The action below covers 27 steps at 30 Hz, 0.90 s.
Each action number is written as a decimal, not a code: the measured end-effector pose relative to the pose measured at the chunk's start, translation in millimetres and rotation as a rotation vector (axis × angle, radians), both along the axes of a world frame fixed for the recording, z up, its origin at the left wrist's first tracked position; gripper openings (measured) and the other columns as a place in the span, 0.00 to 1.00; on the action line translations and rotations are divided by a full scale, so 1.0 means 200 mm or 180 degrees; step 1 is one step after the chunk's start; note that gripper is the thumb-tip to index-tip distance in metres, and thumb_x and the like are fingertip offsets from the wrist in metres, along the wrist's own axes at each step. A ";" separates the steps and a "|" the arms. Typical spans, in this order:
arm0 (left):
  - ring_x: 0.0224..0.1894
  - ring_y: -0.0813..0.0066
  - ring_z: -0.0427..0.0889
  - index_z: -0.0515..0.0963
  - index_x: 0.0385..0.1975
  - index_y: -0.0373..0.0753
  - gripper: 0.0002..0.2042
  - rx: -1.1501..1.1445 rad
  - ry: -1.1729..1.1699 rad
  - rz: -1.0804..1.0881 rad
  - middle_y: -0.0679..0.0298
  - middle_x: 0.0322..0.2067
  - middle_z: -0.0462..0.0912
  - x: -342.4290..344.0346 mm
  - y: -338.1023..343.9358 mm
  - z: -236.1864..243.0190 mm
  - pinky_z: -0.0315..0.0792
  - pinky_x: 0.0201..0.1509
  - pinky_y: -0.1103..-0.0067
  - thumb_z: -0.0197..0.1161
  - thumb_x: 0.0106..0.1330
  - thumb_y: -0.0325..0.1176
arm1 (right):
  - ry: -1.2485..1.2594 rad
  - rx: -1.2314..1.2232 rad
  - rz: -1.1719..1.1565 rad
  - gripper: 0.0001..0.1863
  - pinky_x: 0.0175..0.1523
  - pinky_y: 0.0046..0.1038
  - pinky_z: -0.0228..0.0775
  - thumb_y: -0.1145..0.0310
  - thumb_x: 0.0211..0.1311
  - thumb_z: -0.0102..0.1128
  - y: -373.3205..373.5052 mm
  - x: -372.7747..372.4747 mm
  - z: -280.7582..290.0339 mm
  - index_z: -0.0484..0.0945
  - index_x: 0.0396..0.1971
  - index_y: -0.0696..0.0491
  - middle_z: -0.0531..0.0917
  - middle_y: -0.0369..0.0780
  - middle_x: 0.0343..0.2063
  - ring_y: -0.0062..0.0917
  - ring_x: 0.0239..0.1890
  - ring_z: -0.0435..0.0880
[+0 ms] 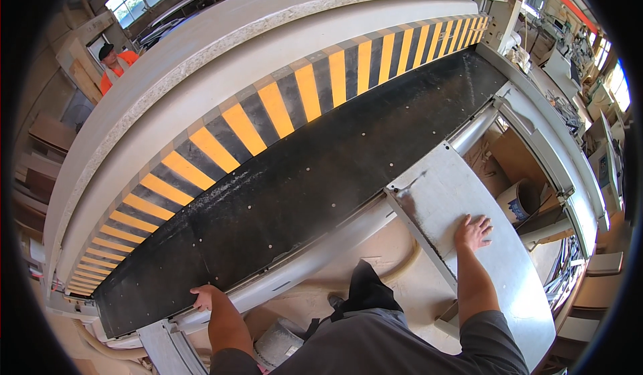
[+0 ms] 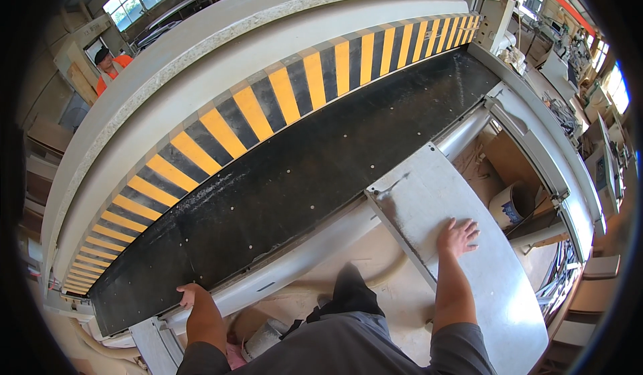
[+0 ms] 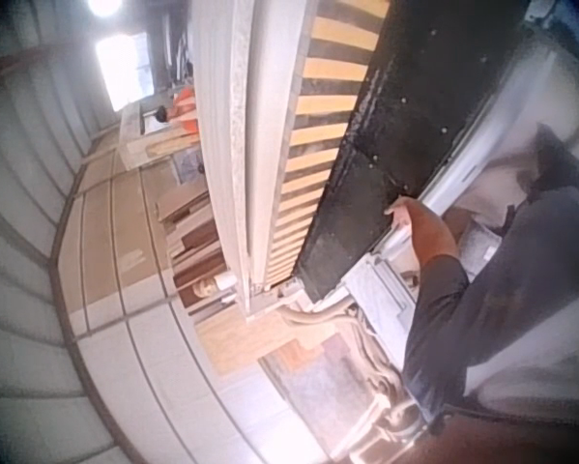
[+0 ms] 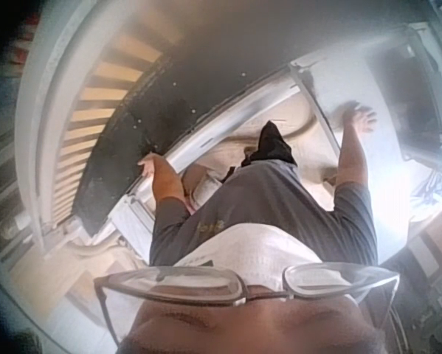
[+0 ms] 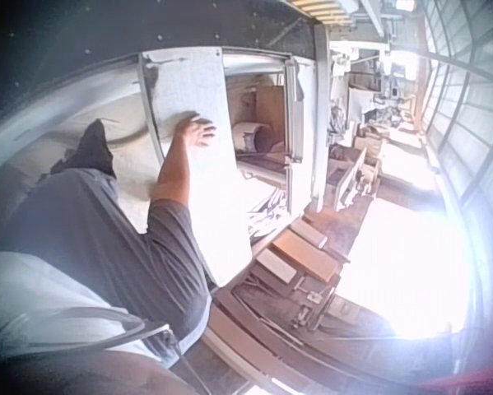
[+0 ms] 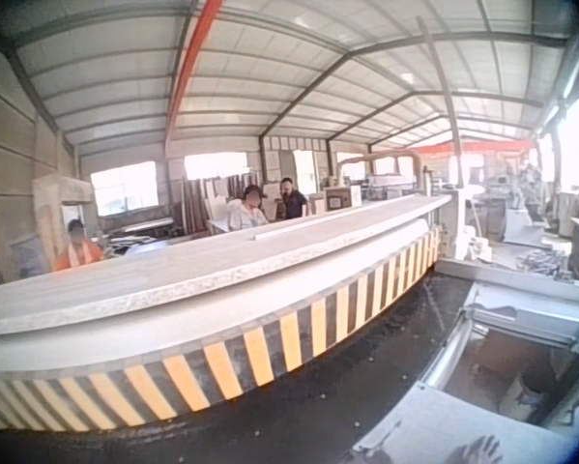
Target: The person processes large wood panels using an industrial machine by sliding them across the machine bed, repositioning them, and inserting them into the processing area while other workers assist with panels on the opposite side.
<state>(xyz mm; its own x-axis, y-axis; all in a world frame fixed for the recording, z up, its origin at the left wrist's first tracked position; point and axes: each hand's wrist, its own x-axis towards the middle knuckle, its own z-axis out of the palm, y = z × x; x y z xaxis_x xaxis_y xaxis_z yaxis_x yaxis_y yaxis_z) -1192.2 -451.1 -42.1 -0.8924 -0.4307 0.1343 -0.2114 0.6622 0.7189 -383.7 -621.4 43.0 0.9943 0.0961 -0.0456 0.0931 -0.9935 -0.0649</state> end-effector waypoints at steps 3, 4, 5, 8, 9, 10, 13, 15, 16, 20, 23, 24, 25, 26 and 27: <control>0.57 0.33 0.75 0.65 0.62 0.29 0.38 0.0083 0.0094 -0.0059 0.41 0.62 0.67 0.03 0.02 -0.01 0.70 0.58 0.45 0.58 0.67 0.60 | -0.0006 0.0012 -0.0010 0.39 0.77 0.61 0.33 0.42 0.76 0.39 -0.02 0.00 0.03 0.52 0.77 0.50 0.49 0.40 0.79 0.37 0.81 0.43; 0.60 0.34 0.73 0.65 0.60 0.26 0.38 0.0189 0.0163 -0.0077 0.38 0.61 0.66 0.05 0.03 -0.01 0.68 0.61 0.45 0.60 0.66 0.58 | -0.0011 0.0015 0.0020 0.39 0.77 0.62 0.33 0.43 0.75 0.40 -0.03 0.00 0.03 0.52 0.77 0.52 0.50 0.41 0.79 0.38 0.81 0.44; 0.59 0.34 0.74 0.66 0.59 0.25 0.38 0.0162 0.0126 -0.0110 0.37 0.59 0.67 0.07 0.02 -0.01 0.68 0.61 0.44 0.61 0.65 0.58 | -0.0050 0.0011 0.0031 0.39 0.76 0.62 0.34 0.44 0.75 0.41 -0.04 0.02 0.02 0.52 0.77 0.52 0.50 0.41 0.79 0.38 0.81 0.43; 0.55 0.34 0.76 0.65 0.63 0.29 0.42 0.0119 0.0199 0.0049 0.41 0.61 0.66 -0.04 0.00 -0.02 0.70 0.56 0.45 0.57 0.65 0.65 | 0.0024 0.0097 0.0104 0.40 0.77 0.61 0.30 0.44 0.74 0.41 0.00 -0.01 0.00 0.51 0.77 0.53 0.49 0.42 0.79 0.40 0.81 0.41; 0.55 0.34 0.76 0.65 0.63 0.29 0.42 0.0120 0.0214 0.0076 0.41 0.61 0.66 -0.07 0.00 -0.02 0.70 0.56 0.45 0.57 0.64 0.64 | 0.0005 0.0109 0.0048 0.40 0.77 0.61 0.30 0.44 0.74 0.41 0.01 -0.01 0.01 0.51 0.77 0.53 0.49 0.42 0.79 0.40 0.81 0.41; 0.55 0.35 0.76 0.66 0.62 0.29 0.42 0.0122 0.0232 0.0108 0.41 0.61 0.66 -0.09 0.00 -0.03 0.70 0.56 0.45 0.58 0.64 0.64 | 0.0059 0.0151 0.0077 0.40 0.77 0.60 0.29 0.44 0.74 0.41 0.01 -0.02 0.02 0.50 0.77 0.53 0.48 0.43 0.79 0.40 0.81 0.41; 0.56 0.35 0.76 0.66 0.62 0.28 0.41 0.0116 0.0164 0.0083 0.42 0.62 0.66 -0.02 0.03 -0.04 0.70 0.57 0.45 0.59 0.64 0.63 | 0.0076 0.0182 0.0043 0.40 0.78 0.59 0.28 0.45 0.74 0.41 -0.02 0.00 0.05 0.50 0.77 0.53 0.48 0.43 0.79 0.41 0.81 0.40; 0.56 0.35 0.76 0.67 0.62 0.28 0.41 0.0091 0.0147 0.0081 0.42 0.62 0.66 -0.02 0.04 -0.04 0.70 0.57 0.45 0.60 0.64 0.63 | 0.0092 0.0206 0.0054 0.40 0.78 0.59 0.29 0.45 0.74 0.41 -0.03 0.01 0.07 0.50 0.77 0.53 0.48 0.43 0.79 0.40 0.81 0.40; 0.56 0.35 0.76 0.67 0.61 0.28 0.41 0.0060 0.0137 0.0101 0.42 0.62 0.66 -0.02 0.06 -0.04 0.70 0.57 0.45 0.60 0.64 0.63 | 0.0081 0.0212 0.0031 0.40 0.78 0.59 0.29 0.45 0.74 0.41 -0.03 0.01 0.07 0.50 0.77 0.53 0.48 0.43 0.79 0.40 0.81 0.40; 0.57 0.35 0.75 0.68 0.60 0.28 0.40 -0.0084 0.0159 0.0153 0.42 0.62 0.66 -0.05 0.05 -0.07 0.69 0.58 0.45 0.59 0.64 0.63 | 0.0069 0.0229 0.0051 0.40 0.78 0.58 0.29 0.45 0.74 0.41 -0.02 0.00 0.08 0.50 0.77 0.53 0.48 0.43 0.79 0.40 0.81 0.40; 0.54 0.36 0.77 0.68 0.59 0.30 0.39 -0.0164 0.0154 0.0321 0.43 0.60 0.68 -0.11 0.00 -0.08 0.72 0.54 0.45 0.58 0.64 0.64 | 0.0076 0.0219 0.0114 0.40 0.78 0.58 0.28 0.46 0.74 0.41 0.01 -0.01 0.02 0.51 0.77 0.53 0.48 0.43 0.79 0.41 0.81 0.40; 0.52 0.36 0.79 0.67 0.59 0.31 0.38 -0.0104 0.0181 0.0240 0.43 0.60 0.70 -0.12 -0.01 -0.08 0.75 0.50 0.47 0.58 0.65 0.64 | 0.0074 0.0193 0.0156 0.39 0.78 0.59 0.28 0.46 0.74 0.41 0.03 0.00 -0.02 0.51 0.77 0.53 0.48 0.44 0.79 0.41 0.81 0.41; 0.49 0.37 0.81 0.67 0.58 0.32 0.38 -0.0047 0.0218 0.0185 0.43 0.59 0.71 -0.12 -0.03 -0.09 0.77 0.47 0.48 0.58 0.65 0.64 | 0.0060 0.0205 0.0104 0.40 0.78 0.59 0.29 0.45 0.74 0.41 0.01 0.00 -0.03 0.51 0.77 0.53 0.49 0.44 0.79 0.41 0.81 0.41; 0.43 0.40 0.84 0.66 0.58 0.34 0.37 -0.0695 0.0666 0.0476 0.44 0.53 0.76 -0.16 -0.06 -0.09 0.80 0.40 0.51 0.57 0.65 0.64 | 0.0081 0.0261 0.0160 0.40 0.77 0.60 0.31 0.44 0.73 0.41 0.03 0.00 -0.06 0.51 0.77 0.52 0.49 0.43 0.79 0.40 0.81 0.41; 0.41 0.41 0.85 0.67 0.58 0.34 0.36 -0.0494 0.0668 0.0342 0.45 0.48 0.79 -0.08 -0.02 -0.10 0.81 0.40 0.52 0.56 0.67 0.64 | -0.0165 0.0184 0.0131 0.39 0.77 0.61 0.31 0.44 0.73 0.41 -0.03 0.07 -0.18 0.52 0.77 0.51 0.49 0.43 0.79 0.43 0.81 0.42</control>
<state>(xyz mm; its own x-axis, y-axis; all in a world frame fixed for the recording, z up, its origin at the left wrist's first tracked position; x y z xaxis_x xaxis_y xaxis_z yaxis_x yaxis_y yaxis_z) -1208.5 -455.1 -61.6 -0.7885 -0.4811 0.3832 -0.1434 0.7497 0.6460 -368.8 -627.6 7.7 0.9903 0.1380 0.0126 0.1386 -0.9835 -0.1161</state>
